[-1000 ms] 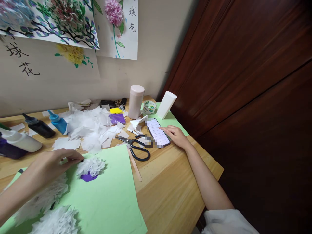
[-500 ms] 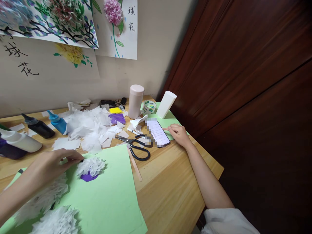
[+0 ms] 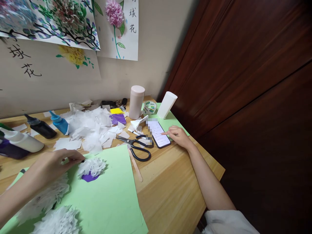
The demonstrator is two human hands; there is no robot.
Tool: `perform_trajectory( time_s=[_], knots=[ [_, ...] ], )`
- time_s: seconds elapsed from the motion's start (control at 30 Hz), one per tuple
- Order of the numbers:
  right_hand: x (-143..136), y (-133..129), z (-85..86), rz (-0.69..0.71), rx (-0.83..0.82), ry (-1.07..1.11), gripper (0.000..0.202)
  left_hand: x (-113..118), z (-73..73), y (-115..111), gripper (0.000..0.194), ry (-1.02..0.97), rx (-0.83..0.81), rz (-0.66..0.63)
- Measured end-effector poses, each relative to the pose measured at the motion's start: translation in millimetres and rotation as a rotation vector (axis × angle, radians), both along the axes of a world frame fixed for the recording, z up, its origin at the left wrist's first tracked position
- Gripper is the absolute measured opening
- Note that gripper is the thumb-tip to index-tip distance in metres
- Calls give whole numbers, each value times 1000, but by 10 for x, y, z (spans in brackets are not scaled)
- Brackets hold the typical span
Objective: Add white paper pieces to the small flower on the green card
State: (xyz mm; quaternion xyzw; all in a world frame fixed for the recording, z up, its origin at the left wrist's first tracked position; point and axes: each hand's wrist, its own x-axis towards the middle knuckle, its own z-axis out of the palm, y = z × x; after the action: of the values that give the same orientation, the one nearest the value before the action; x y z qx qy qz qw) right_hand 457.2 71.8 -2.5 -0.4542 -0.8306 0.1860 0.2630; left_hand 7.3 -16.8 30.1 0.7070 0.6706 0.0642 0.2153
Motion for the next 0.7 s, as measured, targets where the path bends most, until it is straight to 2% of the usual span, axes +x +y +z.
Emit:
perform_trajectory(
  time_s=[0.23,0.53,0.7],
  knots=[
    [51,-46,122,205,-281,-13,42,24,0,6,35,16,-16,7],
    [41,-72,163,179,-354,-10,47,-21,-28,7,37,19,-20,-8],
    [50,-62,159,165,-342,10,47,-14,-28,15,39,28,-26,-7]
  ],
)
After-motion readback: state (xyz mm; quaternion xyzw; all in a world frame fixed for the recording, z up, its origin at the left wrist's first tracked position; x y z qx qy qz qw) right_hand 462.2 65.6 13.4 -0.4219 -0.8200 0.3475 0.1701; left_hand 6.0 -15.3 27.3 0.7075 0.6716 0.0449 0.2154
